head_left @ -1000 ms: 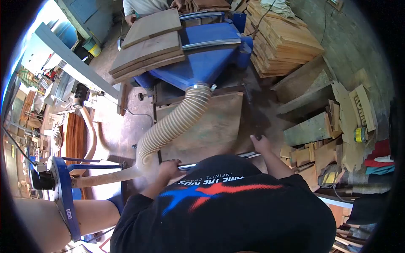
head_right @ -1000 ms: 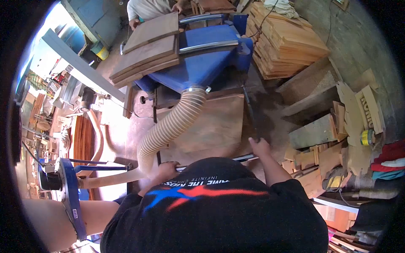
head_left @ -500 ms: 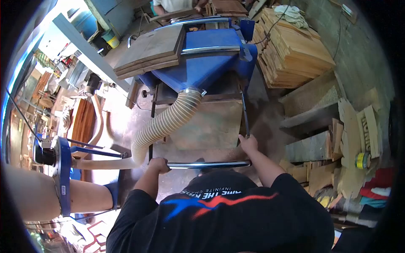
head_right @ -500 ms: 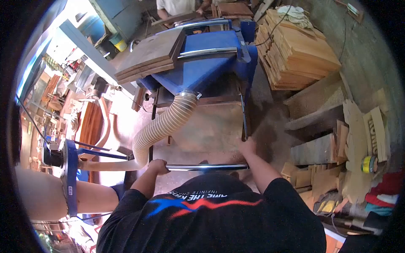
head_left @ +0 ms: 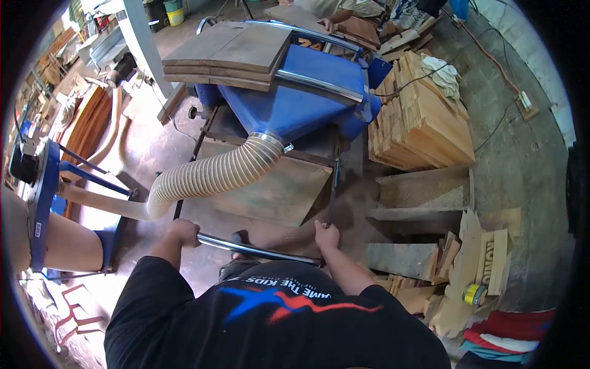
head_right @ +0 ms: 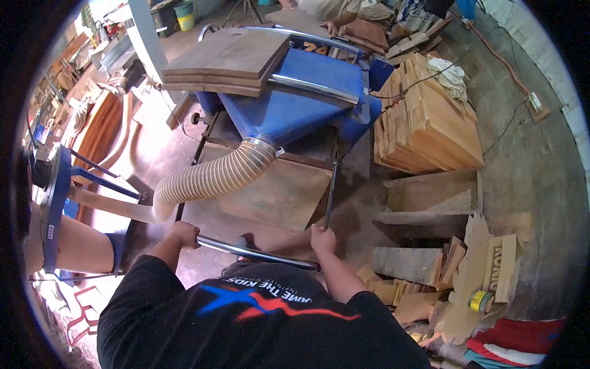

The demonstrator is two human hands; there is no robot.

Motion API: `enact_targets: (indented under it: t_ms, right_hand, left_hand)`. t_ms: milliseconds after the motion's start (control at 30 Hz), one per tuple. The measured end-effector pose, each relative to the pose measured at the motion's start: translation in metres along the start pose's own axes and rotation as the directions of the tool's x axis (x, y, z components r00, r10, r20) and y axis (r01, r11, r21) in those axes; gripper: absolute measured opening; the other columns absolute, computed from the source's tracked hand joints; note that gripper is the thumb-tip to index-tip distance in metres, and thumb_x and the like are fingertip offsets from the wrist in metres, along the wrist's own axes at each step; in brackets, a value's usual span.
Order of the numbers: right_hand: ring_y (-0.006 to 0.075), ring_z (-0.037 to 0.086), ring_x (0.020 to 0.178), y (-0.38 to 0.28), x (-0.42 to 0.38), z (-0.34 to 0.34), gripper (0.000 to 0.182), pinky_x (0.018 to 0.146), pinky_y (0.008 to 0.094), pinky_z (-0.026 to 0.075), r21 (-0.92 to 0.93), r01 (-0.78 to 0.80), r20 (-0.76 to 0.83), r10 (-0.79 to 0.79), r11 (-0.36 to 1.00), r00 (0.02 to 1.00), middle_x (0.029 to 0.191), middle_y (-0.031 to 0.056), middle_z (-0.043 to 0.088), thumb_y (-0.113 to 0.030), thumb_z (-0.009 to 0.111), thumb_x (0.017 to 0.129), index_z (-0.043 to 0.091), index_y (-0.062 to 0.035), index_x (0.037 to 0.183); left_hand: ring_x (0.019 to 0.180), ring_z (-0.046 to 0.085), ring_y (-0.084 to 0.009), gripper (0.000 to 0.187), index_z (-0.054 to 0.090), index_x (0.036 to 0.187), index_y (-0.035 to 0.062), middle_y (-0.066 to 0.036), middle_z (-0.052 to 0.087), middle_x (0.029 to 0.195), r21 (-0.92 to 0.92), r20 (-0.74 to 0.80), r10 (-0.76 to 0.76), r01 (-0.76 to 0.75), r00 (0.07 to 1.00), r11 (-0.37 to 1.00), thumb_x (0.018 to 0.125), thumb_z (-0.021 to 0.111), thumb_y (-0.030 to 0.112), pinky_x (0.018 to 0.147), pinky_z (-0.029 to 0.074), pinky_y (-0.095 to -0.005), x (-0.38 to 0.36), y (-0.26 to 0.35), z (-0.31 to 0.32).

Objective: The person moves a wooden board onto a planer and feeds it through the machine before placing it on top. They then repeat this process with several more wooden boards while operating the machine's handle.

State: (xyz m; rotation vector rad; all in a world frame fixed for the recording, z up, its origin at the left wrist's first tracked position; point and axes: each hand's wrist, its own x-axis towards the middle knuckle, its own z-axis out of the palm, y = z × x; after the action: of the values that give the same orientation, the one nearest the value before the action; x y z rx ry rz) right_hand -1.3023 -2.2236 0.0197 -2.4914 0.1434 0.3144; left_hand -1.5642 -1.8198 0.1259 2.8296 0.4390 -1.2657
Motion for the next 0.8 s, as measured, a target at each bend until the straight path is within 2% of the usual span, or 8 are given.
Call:
enact_targets:
  t_ms: [33,133,233,333,633,733,800]
  right_hand:
    - [0.0387,0.07,0.088,-0.005,-0.001,0.001,0.04,0.081,0.0456,0.053,-0.013,0.017,-0.032,-0.017,1.0,0.999,0.086,0.0207,0.072,-0.04,0.074,0.084,0.069,-0.0004,0.085]
    - [0.0409,0.068,0.103,-0.015,-0.007,-0.012,0.047,0.091,0.0483,0.051,-0.001,-0.059,0.082,0.059,0.998,0.995,0.102,0.0246,0.072,-0.045,0.072,0.083,0.072,-0.0012,0.1]
    - [0.0406,0.069,0.099,-0.011,-0.005,-0.009,0.045,0.089,0.0478,0.052,0.021,-0.054,0.076,0.052,0.998,0.996,0.097,0.0237,0.073,-0.044,0.072,0.083,0.072,-0.0013,0.096]
    - [0.0386,0.07,0.086,-0.013,-0.007,-0.007,0.04,0.08,0.0454,0.053,0.025,-0.005,-0.001,0.005,1.0,1.0,0.083,0.0206,0.072,-0.04,0.074,0.083,0.071,-0.0005,0.083]
    - [0.0372,0.071,0.081,-0.009,-0.006,-0.004,0.036,0.076,0.0458,0.053,0.072,-0.01,0.005,0.009,0.997,1.0,0.081,0.0191,0.073,-0.037,0.076,0.082,0.071,-0.0015,0.081]
    - [0.0402,0.07,0.09,-0.008,-0.004,-0.002,0.04,0.083,0.0482,0.053,0.016,-0.028,0.007,0.028,0.999,1.0,0.088,0.0217,0.073,-0.041,0.074,0.084,0.072,-0.002,0.088]
    - [0.0404,0.07,0.091,-0.008,-0.003,-0.001,0.04,0.084,0.0483,0.053,0.013,-0.022,0.006,0.022,1.0,1.0,0.089,0.0217,0.073,-0.042,0.074,0.083,0.072,-0.0016,0.087]
  left_hand:
    - [0.102,0.07,-0.029,0.036,0.076,0.102,0.0202,-0.009,0.074,0.103,-0.003,0.004,-0.008,0.008,1.0,1.0,0.076,0.066,0.044,0.088,0.056,-0.0425,0.001,-0.001,0.001]
    - [0.103,0.07,-0.0289,0.037,0.076,0.103,0.0205,-0.009,0.074,0.104,-0.013,0.037,0.007,-0.006,0.999,1.0,0.076,0.067,0.044,0.089,0.056,-0.0421,-0.002,-0.003,-0.008]
    - [0.103,0.07,-0.0291,0.04,0.076,0.106,0.0204,-0.009,0.074,0.106,-0.041,0.093,0.036,-0.032,0.995,0.999,0.075,0.069,0.044,0.09,0.056,-0.042,0.004,-0.007,-0.011]
    - [0.105,0.069,-0.0295,0.043,0.076,0.109,0.0204,-0.009,0.074,0.107,-0.037,0.116,0.036,-0.032,0.993,0.999,0.074,0.071,0.044,0.091,0.055,-0.0425,0.007,-0.006,-0.01]
    - [0.106,0.069,-0.0306,0.044,0.076,0.108,0.0197,-0.01,0.073,0.109,-0.066,0.139,0.042,-0.033,0.989,0.997,0.073,0.07,0.045,0.091,0.055,-0.0438,0.004,-0.007,-0.018]
    - [0.106,0.069,-0.0303,0.044,0.075,0.109,0.0198,-0.01,0.073,0.11,-0.073,0.133,0.064,-0.055,0.989,0.996,0.073,0.07,0.045,0.092,0.055,-0.044,0.007,-0.011,-0.014]
    - [0.107,0.068,-0.0299,0.045,0.075,0.11,0.02,-0.009,0.073,0.11,-0.076,0.137,0.063,-0.053,0.989,0.996,0.073,0.07,0.045,0.092,0.055,-0.0441,0.006,-0.012,-0.017]
